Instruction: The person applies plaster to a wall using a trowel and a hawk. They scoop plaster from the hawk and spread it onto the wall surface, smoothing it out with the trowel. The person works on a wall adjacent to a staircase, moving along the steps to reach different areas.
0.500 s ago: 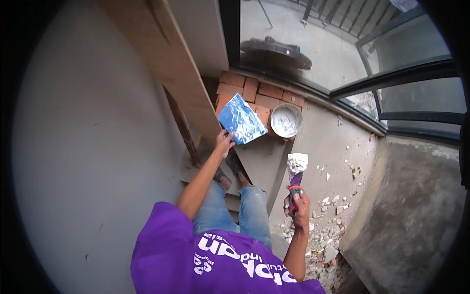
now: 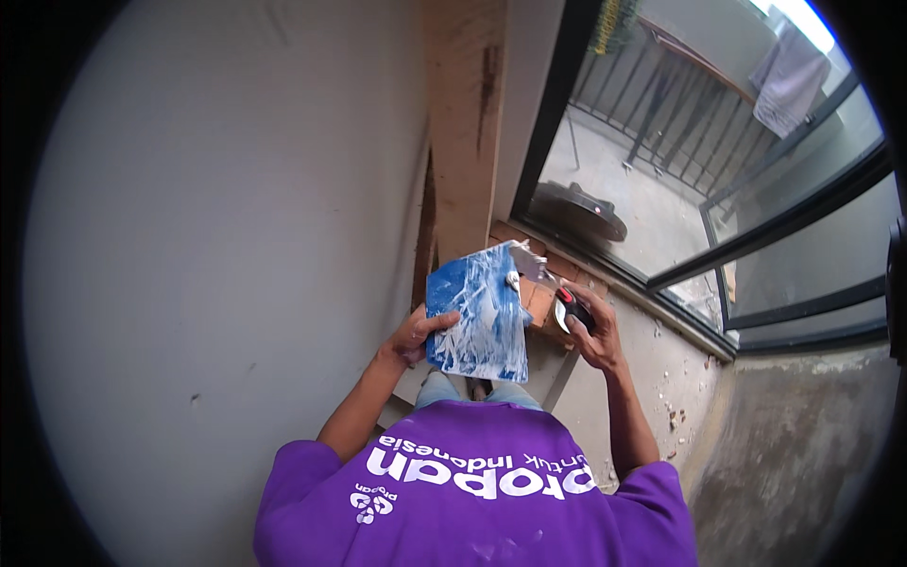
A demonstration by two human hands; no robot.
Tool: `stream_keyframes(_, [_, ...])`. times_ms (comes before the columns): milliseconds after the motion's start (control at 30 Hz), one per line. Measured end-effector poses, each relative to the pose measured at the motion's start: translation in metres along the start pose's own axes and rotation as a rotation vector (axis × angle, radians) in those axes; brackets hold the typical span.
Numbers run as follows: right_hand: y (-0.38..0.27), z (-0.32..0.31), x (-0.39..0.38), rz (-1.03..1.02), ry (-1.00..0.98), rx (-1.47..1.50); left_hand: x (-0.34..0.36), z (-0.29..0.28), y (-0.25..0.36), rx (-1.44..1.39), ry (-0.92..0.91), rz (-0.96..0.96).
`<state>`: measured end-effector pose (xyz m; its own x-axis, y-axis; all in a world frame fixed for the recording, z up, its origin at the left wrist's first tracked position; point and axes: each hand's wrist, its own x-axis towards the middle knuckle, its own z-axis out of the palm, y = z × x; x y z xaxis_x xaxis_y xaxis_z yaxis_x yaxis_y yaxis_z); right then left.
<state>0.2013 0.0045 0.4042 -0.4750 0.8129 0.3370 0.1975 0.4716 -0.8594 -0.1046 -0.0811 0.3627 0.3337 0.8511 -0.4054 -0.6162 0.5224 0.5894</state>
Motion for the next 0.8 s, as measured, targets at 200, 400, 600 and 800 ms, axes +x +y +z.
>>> stream_keyframes(200, [0.058,-0.005,0.09,-0.288,-0.3,-0.164,0.012,0.017,0.023,-0.041,-0.027,0.157])
stream_keyframes(400, [0.097,0.003,0.173,-0.697,-0.327,-0.133,0.012,0.016,0.049,0.173,0.047,0.421])
stream_keyframes(600, [0.139,0.017,0.211,-0.824,-0.346,-0.117,0.018,-0.022,0.033,0.165,0.198,0.519])
stream_keyframes(800, [0.133,-0.004,0.213,-0.489,-0.34,-0.072,-0.006,0.001,0.035,0.173,0.396,0.763])
